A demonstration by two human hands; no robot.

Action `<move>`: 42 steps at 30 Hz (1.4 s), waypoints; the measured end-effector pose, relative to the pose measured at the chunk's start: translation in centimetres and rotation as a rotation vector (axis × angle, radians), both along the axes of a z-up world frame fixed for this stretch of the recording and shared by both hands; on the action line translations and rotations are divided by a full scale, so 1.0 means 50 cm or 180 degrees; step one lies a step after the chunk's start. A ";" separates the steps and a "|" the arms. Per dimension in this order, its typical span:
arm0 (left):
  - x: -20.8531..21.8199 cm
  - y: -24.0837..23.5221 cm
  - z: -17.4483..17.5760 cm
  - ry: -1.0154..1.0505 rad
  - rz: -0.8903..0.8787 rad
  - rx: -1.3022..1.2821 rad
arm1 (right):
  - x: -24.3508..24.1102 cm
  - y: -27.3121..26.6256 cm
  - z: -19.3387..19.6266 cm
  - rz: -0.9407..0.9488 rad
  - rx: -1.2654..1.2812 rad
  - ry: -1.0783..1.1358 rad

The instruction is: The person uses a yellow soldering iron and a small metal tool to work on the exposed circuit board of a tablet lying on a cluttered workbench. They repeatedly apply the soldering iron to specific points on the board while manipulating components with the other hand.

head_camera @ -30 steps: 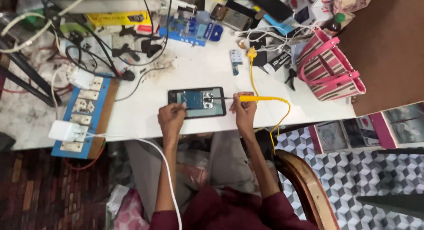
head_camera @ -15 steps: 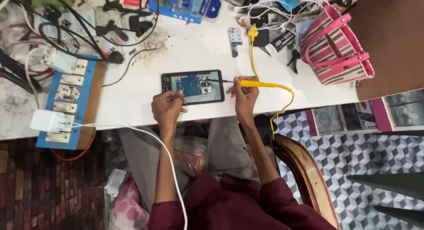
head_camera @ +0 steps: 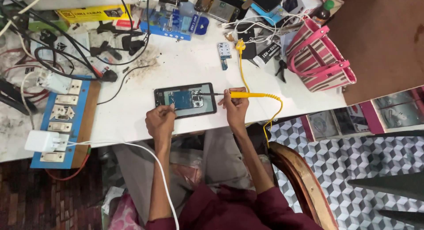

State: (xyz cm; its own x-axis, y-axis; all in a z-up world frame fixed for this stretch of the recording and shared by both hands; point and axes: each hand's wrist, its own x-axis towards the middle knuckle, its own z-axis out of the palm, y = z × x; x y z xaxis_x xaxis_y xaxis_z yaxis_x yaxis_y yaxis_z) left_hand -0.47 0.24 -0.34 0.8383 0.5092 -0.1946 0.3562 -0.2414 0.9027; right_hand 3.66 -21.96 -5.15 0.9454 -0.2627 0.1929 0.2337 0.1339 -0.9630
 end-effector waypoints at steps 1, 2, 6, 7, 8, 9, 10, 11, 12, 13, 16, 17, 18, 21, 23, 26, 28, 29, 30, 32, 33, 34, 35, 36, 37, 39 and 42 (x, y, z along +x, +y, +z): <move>-0.002 0.002 0.002 0.0030 0.0009 -0.0016 | -0.001 0.003 -0.004 -0.0002 0.0027 0.0025; -0.001 -0.002 0.004 0.0049 0.0010 -0.0048 | 0.002 0.000 -0.006 -0.0011 0.0038 0.0039; -0.002 -0.006 0.019 0.0082 -0.0027 -0.0230 | 0.010 -0.004 -0.012 -0.0027 0.0132 -0.0002; -0.002 -0.005 0.023 0.0102 -0.0050 -0.0309 | 0.012 -0.004 -0.013 -0.0024 0.0153 0.0004; -0.006 -0.005 0.025 0.0133 -0.0071 -0.0390 | 0.010 -0.004 -0.014 -0.0019 0.0170 0.0021; -0.006 -0.004 0.025 0.0120 -0.0125 -0.0430 | 0.010 -0.005 -0.015 -0.0013 0.0188 0.0037; -0.006 -0.001 0.023 0.0121 -0.0186 -0.0470 | 0.010 -0.004 -0.017 -0.0008 0.0177 0.0043; -0.005 0.003 0.019 0.0122 -0.0247 -0.0510 | 0.012 -0.003 -0.019 -0.0004 0.0166 0.0048; -0.004 0.005 0.014 0.0110 -0.0238 -0.0580 | 0.013 -0.004 -0.021 0.0001 0.0151 0.0053; -0.003 0.007 0.009 0.0098 -0.0229 -0.0650 | 0.013 -0.004 -0.023 0.0013 0.0154 0.0038; 0.005 0.005 -0.001 -0.0116 -0.0288 -0.0949 | 0.013 -0.011 -0.026 0.0005 0.0145 0.0018; 0.005 0.005 -0.002 -0.0216 -0.0316 -0.1059 | 0.012 -0.012 -0.027 -0.0009 0.0146 0.0027; 0.003 0.007 0.000 -0.0193 -0.0325 -0.1021 | 0.012 -0.008 -0.028 -0.0005 0.0152 0.0030; -0.004 0.004 0.020 -0.0004 -0.0343 -0.0716 | 0.010 -0.003 -0.026 -0.0001 0.0180 0.0052; -0.005 -0.002 0.040 0.0272 -0.0387 -0.0243 | 0.013 -0.005 -0.022 -0.0016 0.0196 -0.0005; -0.006 -0.009 0.065 0.0098 -0.0560 0.0884 | 0.010 -0.006 -0.017 -0.0055 0.0201 -0.0019; 0.002 -0.006 0.072 -0.0006 -0.0678 0.0881 | 0.010 -0.006 -0.014 -0.0062 0.0205 -0.0009; 0.006 -0.003 0.072 -0.0060 -0.0732 0.0881 | 0.010 -0.006 -0.012 -0.0057 0.0209 -0.0001; 0.011 0.002 0.069 -0.0120 -0.0767 0.0651 | 0.009 -0.006 -0.011 -0.0054 0.0215 0.0006; 0.018 0.012 0.059 -0.0241 -0.0830 0.0189 | 0.008 -0.005 -0.009 -0.0068 0.0246 0.0003; 0.021 0.015 0.052 -0.0306 -0.0833 -0.0047 | 0.009 -0.005 -0.008 -0.0071 0.0260 0.0000; 0.025 0.017 0.044 -0.0370 -0.0829 -0.0286 | 0.012 -0.006 -0.006 -0.0078 0.0250 0.0019; 0.029 0.019 0.035 -0.0434 -0.0826 -0.0525 | 0.016 -0.007 -0.005 -0.0086 0.0241 0.0039; 0.027 0.022 0.025 -0.0493 -0.0818 -0.0638 | 0.014 -0.005 -0.006 -0.0085 0.0239 0.0075; 0.026 0.025 0.015 -0.0552 -0.0810 -0.0751 | 0.013 -0.004 -0.007 -0.0081 0.0219 0.0064; 0.025 0.018 -0.003 -0.0598 -0.0743 -0.0911 | 0.007 -0.009 -0.006 -0.0075 0.0158 0.0049; 0.036 0.016 -0.014 -0.0472 -0.0488 -0.0954 | 0.010 -0.001 -0.001 -0.0102 0.0181 0.0072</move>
State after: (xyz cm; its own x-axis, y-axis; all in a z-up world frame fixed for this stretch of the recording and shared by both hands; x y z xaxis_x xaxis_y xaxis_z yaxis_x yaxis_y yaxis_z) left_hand 1.33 1.04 -1.05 0.9307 0.3144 -0.1868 0.1964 0.0011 0.9805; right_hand 4.15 -22.03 -5.19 0.9403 -0.3027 0.1554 0.2169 0.1812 -0.9592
